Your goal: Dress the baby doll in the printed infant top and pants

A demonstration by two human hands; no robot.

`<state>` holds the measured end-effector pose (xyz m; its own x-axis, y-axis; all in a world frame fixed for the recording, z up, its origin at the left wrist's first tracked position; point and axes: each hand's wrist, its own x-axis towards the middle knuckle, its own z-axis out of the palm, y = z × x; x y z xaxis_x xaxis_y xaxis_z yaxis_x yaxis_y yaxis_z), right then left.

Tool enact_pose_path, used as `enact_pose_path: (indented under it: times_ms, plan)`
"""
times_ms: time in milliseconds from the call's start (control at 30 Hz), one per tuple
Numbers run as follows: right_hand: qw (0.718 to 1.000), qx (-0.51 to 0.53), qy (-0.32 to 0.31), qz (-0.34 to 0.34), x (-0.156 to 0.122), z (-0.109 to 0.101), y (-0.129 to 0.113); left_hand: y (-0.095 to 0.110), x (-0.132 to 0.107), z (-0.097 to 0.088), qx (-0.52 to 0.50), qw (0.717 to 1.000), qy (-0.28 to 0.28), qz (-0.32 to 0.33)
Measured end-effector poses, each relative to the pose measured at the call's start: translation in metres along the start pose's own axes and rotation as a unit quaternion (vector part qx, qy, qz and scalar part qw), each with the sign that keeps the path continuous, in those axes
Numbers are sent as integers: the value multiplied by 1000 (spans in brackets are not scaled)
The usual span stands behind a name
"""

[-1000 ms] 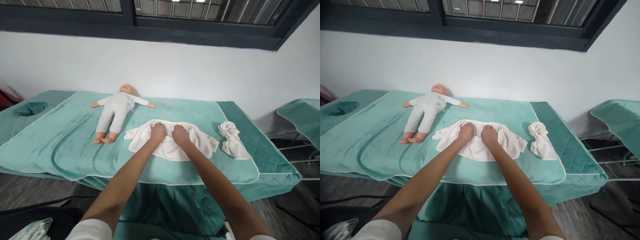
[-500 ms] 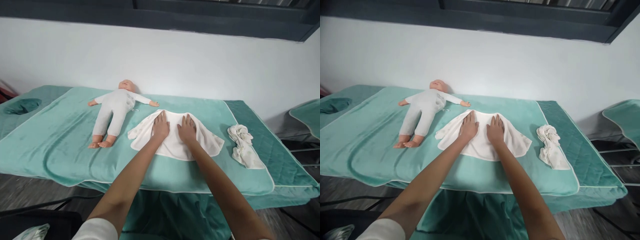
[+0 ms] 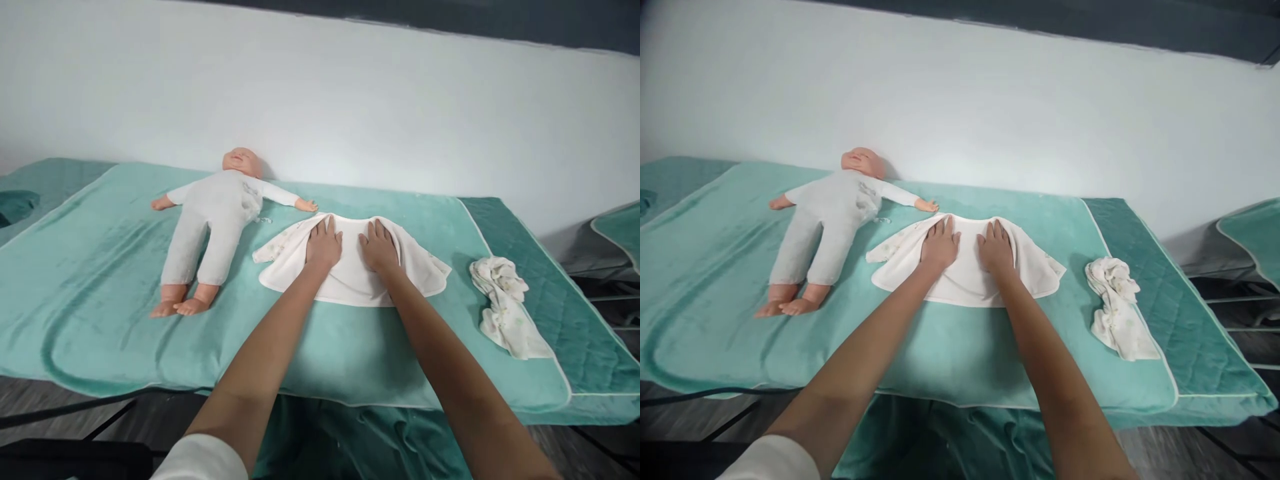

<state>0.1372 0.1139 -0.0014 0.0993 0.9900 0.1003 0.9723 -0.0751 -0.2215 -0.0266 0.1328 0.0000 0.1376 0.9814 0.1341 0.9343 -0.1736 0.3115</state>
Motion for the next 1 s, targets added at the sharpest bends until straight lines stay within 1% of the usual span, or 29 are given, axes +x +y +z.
enact_pose_path:
  times_ms: [100,167,233,300,400,467,533,600,667,767,867,1000]
  plan:
    - [1000,-7,-30,-1,-7,-4,-4,3,-17,-3,22,1000,20,11]
    - [999,-16,-43,-25,-22,-8,-7,3,-40,-7,29,997,45,46]
    - [996,-19,-42,-71,-48,-10,-5,0,-72,-13,22,993,65,99]
    - [992,-8,-18,-125,-81,-13,1,-7,-107,-19,1,988,75,135]
    - [979,42,56,-192,-133,-19,18,-19,-152,-29,-12,986,79,150]
    - [974,64,104,-191,-160,-26,33,-26,-170,-33,-1,986,80,144]
    - [977,39,126,-169,-176,-33,44,-28,-176,-36,19,987,79,138]
    - [979,-12,125,-161,-182,-39,52,-28,-176,-39,39,987,72,136]
    - [976,-55,120,-174,-180,-44,56,-25,-174,-40,55,987,66,134]
    - [970,-92,113,-194,-175,-46,58,-23,-173,-40,64,988,66,125]
    - [970,-111,115,-182,-174,-45,60,-24,-176,-39,66,988,72,116]
    - [970,-130,135,-155,-177,-44,59,-27,-180,-37,68,988,92,100]
